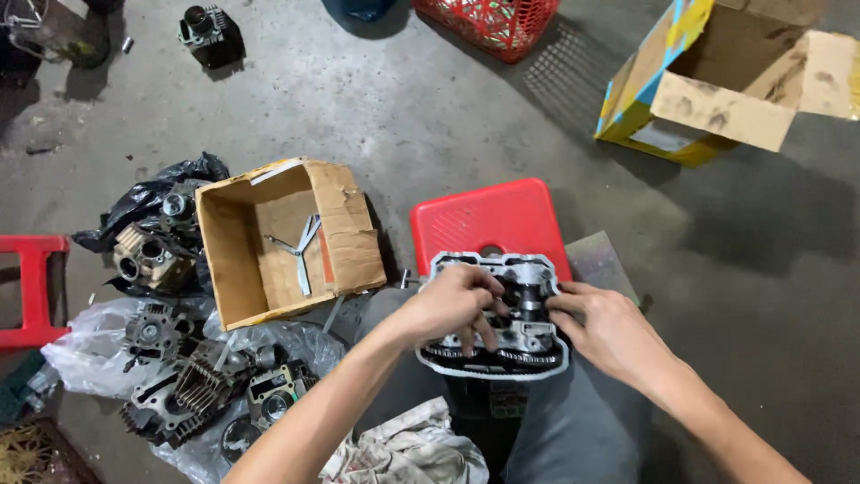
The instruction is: The person sits on the floor and works on a disassembled engine cylinder head resting on a red stool. They use a metal file to smooth internal surfaces and a blue pipe wrench to tighten bolts on the engine component.
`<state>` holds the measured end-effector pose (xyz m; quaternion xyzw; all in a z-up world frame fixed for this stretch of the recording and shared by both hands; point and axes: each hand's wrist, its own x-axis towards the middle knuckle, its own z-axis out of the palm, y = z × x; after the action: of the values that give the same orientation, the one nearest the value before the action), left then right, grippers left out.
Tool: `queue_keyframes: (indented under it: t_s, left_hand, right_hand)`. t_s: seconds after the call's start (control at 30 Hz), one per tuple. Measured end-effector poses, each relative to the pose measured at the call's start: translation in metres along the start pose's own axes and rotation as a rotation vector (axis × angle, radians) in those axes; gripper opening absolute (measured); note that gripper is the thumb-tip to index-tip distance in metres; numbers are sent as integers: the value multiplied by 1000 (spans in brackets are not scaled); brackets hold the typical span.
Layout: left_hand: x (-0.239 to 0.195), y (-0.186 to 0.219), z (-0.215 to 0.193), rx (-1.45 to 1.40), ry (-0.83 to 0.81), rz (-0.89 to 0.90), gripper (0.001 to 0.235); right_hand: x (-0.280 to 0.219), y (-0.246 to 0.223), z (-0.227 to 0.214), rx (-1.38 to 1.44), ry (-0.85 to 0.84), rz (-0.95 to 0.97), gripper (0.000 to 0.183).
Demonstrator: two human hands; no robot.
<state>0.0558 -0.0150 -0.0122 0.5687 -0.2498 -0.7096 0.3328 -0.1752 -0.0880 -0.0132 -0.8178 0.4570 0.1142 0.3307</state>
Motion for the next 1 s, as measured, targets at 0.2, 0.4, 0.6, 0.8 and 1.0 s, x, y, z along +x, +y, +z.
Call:
queue_keyframes:
  t_s: [0.2,0.4,0.6,0.8,1.0]
  left_hand:
    - [13,1,-10,73,-278,-72,43]
    - [24,-13,-13,-12,-334,-120,44]
    - [27,-16,-9,32,-323,-91,50]
    - [16,-7,-4,57,-299,-104,54]
    - [16,-17,-6,-72,-267,-118,59]
  right_hand:
    - [1,6,-3,55,47,-178,22]
    - [5,16,6,-17,56,-107,26]
    - [4,25,14,-79,114,-123,26]
    - [3,24,15,-83,155,-154,25]
    - [2,27,17,-114,140,-200,25]
